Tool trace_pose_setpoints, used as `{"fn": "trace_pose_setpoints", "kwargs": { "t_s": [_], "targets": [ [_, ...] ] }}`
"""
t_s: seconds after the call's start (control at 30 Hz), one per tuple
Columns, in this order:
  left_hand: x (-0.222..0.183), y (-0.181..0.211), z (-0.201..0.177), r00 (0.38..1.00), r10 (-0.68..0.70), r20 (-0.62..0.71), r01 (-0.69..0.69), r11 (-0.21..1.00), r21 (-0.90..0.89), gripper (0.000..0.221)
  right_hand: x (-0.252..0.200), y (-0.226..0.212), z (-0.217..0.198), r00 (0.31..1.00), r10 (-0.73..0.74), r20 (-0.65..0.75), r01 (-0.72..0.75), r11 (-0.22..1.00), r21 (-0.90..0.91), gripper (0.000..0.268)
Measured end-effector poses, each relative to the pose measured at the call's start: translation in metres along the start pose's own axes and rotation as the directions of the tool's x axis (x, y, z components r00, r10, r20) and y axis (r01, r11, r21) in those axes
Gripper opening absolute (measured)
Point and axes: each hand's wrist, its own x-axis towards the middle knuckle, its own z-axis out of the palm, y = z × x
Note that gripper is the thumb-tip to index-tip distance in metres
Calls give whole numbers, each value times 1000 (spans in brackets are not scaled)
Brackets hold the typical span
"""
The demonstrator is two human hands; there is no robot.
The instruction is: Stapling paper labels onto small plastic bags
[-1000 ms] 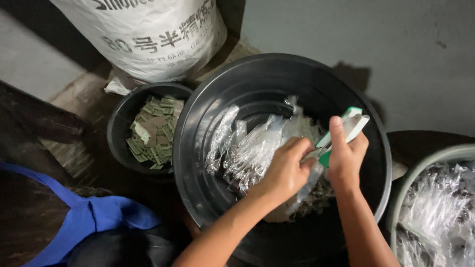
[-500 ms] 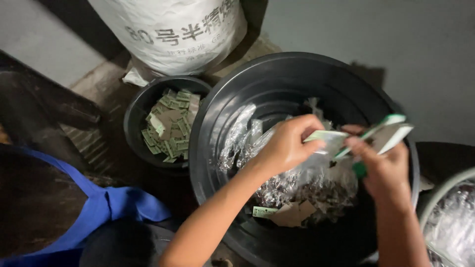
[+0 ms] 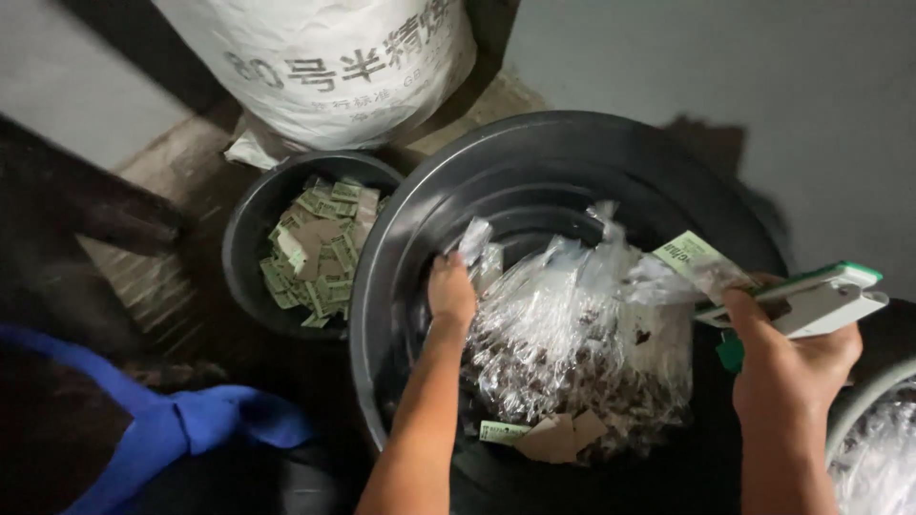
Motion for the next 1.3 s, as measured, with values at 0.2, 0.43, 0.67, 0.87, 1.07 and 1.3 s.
{"fn": "trace_pose_setpoints", "kwargs": {
  "t_s": [0.2, 0.43, 0.67, 0.87, 1.07, 1.3],
  "targets": [
    [35, 56, -81, 987, 43, 155, -60, 993, 105, 16, 2, 11, -2, 990, 131, -51, -128, 990, 55, 33],
    [36, 163, -266, 865, 88, 494, 43, 968, -249, 32, -5, 51, -7, 995, -11, 101, 32, 976, -216, 34],
    [-37, 189, -322, 928, 320, 189, -77, 663, -745, 15, -23, 37, 20, 988, 46, 149, 8, 939, -344, 33],
    [-58, 200, -363, 867, 447, 219, -236, 756, -610, 59, -7, -2, -12, 973, 28, 228, -17, 999, -49, 22],
    [-38, 223, -346, 780, 622, -68, -332, 320, -887, 29, -9, -24, -27, 954, 112, 277, -86, 991, -105, 22],
    [-51, 209, -327, 646, 690, -327, -597, 189, -780, 42, -7, -30, -23, 934, 189, 304, -261, 941, 217, 26]
  ]
}}
